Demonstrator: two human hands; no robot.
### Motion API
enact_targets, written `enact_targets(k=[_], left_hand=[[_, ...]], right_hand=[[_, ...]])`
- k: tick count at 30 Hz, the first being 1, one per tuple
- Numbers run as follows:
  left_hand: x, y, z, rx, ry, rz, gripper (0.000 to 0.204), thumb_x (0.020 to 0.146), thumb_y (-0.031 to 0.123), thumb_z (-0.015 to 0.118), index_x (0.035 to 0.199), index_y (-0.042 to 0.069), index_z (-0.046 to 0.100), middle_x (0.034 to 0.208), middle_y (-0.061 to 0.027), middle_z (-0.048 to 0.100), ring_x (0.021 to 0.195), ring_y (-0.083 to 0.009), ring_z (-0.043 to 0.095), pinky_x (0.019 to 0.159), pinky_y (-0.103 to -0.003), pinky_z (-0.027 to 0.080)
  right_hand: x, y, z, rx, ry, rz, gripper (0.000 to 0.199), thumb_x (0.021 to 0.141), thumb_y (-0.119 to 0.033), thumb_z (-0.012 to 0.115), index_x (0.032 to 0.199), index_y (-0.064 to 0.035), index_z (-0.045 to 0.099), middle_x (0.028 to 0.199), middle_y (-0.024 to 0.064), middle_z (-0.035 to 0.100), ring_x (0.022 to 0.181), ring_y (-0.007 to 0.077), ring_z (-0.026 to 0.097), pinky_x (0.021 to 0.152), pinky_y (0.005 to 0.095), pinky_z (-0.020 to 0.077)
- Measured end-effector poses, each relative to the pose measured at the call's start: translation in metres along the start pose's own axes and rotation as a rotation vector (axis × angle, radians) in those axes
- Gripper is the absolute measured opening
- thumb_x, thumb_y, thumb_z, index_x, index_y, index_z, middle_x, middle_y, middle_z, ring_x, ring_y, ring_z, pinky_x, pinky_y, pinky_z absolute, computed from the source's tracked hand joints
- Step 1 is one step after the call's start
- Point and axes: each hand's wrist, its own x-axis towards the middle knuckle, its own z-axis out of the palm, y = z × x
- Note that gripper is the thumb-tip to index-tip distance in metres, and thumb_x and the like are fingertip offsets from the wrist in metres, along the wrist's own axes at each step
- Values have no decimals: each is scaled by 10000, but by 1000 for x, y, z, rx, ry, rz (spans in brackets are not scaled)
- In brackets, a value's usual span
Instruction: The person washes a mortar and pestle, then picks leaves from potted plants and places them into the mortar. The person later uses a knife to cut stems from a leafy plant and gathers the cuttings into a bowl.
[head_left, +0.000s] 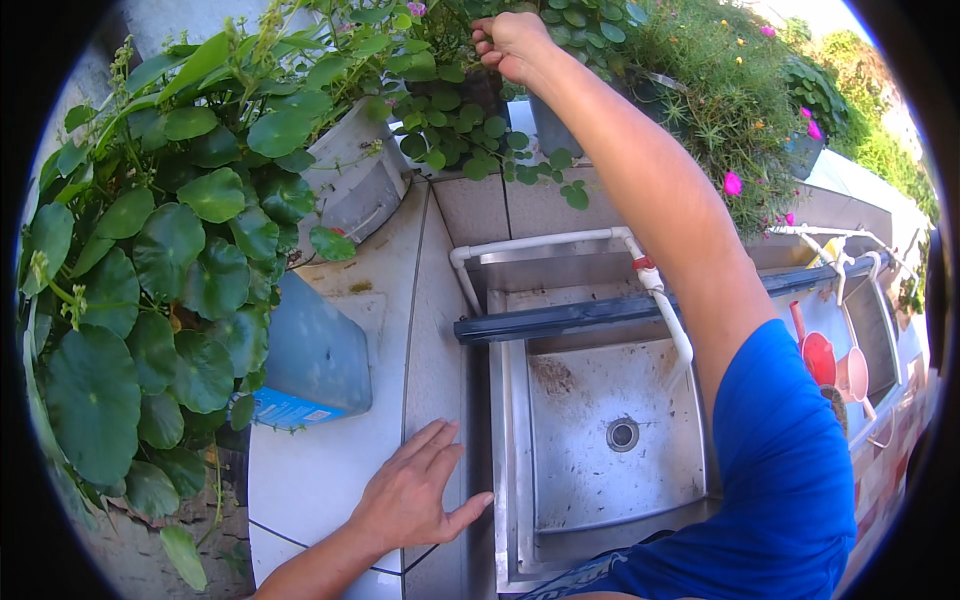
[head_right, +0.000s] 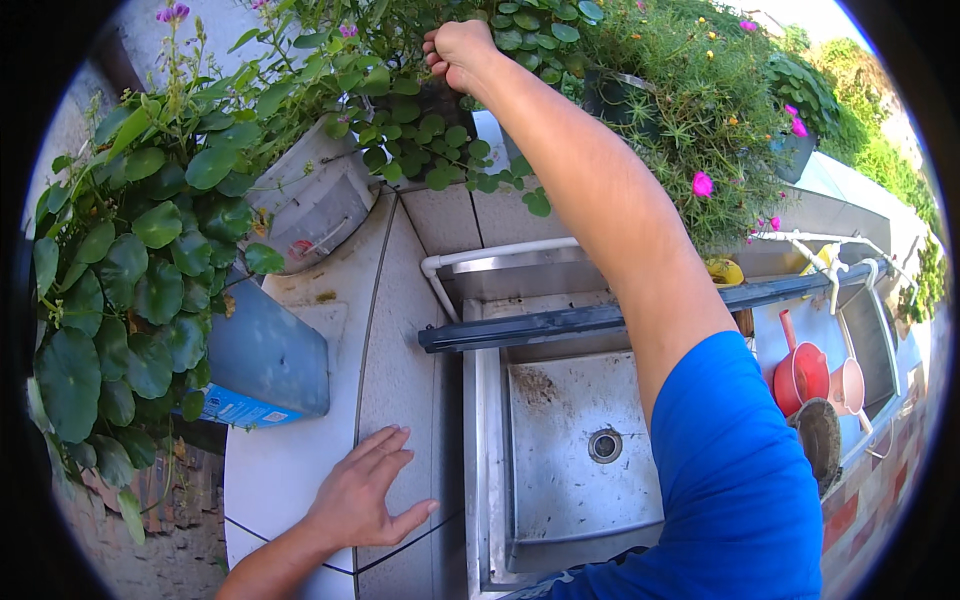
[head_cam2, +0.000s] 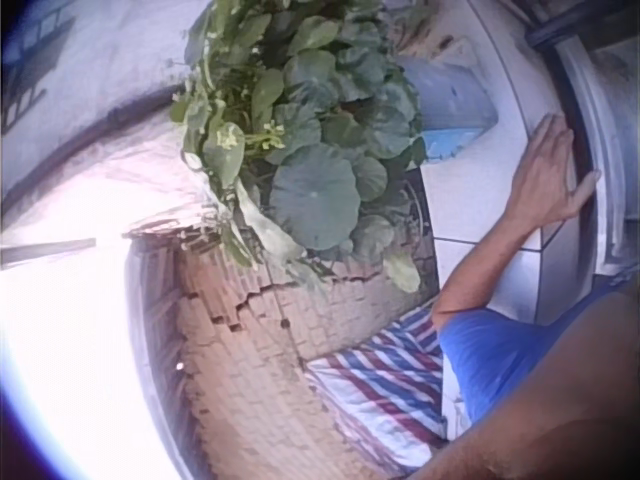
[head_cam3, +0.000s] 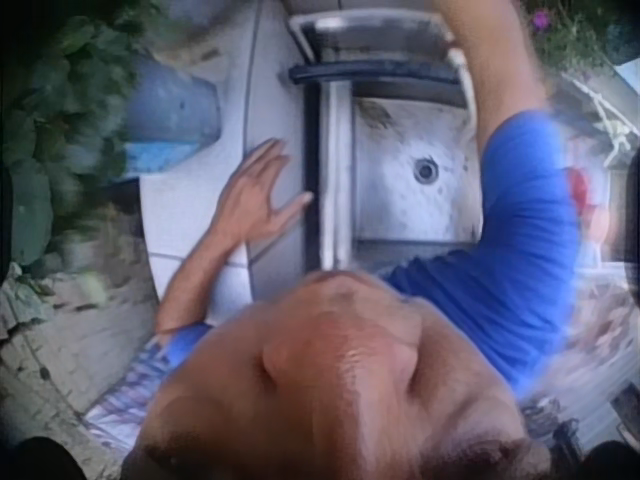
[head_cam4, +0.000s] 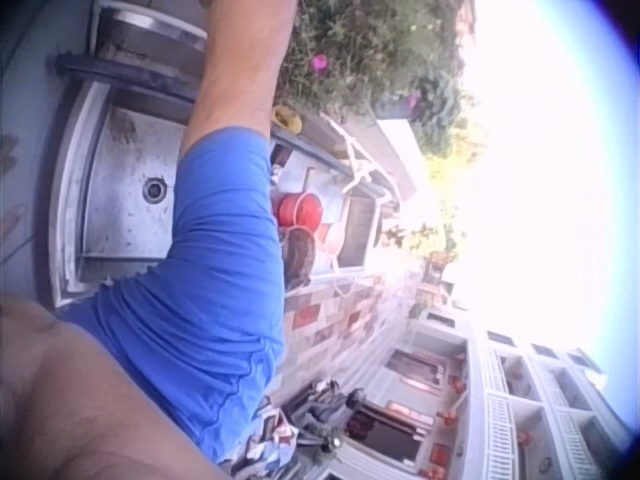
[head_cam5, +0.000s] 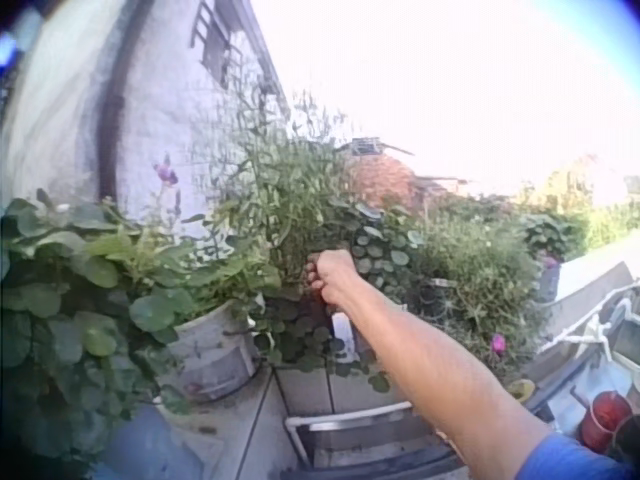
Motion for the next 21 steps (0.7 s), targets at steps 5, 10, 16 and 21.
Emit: enact_targets(k=[5, 10, 16, 21], left_hand=[[1, 0, 1, 10, 12, 15, 572, 804, 374, 813, 1089, -92, 645, 1289, -328, 603, 1249, -456, 577, 1051, -465, 483], [0, 0, 1, -5, 18, 4, 566, 800, 363, 820, 1086, -92, 643, 1285, -323, 607, 1243, -455, 581, 1048, -466, 486], [1, 1, 0, -5, 14, 4, 563, 796, 356, 822, 1096, -87, 647, 1286, -315, 611, 1247, -451, 580, 1051, -467, 485], [4, 1, 0, -5, 15, 0, 564, 791, 353, 822, 1096, -89, 650, 1282, -310, 615, 1246, -450, 580, 1054, -470, 485]], right_hand=[[60, -10, -8, -17, 203, 56, 235, 909, -149, 404, 729, -55, 523, 604, 75, 440, 463, 186, 393, 423, 382, 268], [77, -2, 4, -79, 200, -80, 251, 903, -192, 490, 803, 0, 616, 691, 128, 550, 576, 229, 539, 508, 413, 388], [95, 14, 12, -468, 105, -112, 212, 913, -140, 528, 925, 17, 670, 794, 149, 642, 673, 221, 602, 551, 369, 449], [101, 14, 0, -836, 93, -116, 172, 884, -105, 515, 871, -6, 655, 733, 154, 619, 577, 223, 567, 516, 381, 451]])
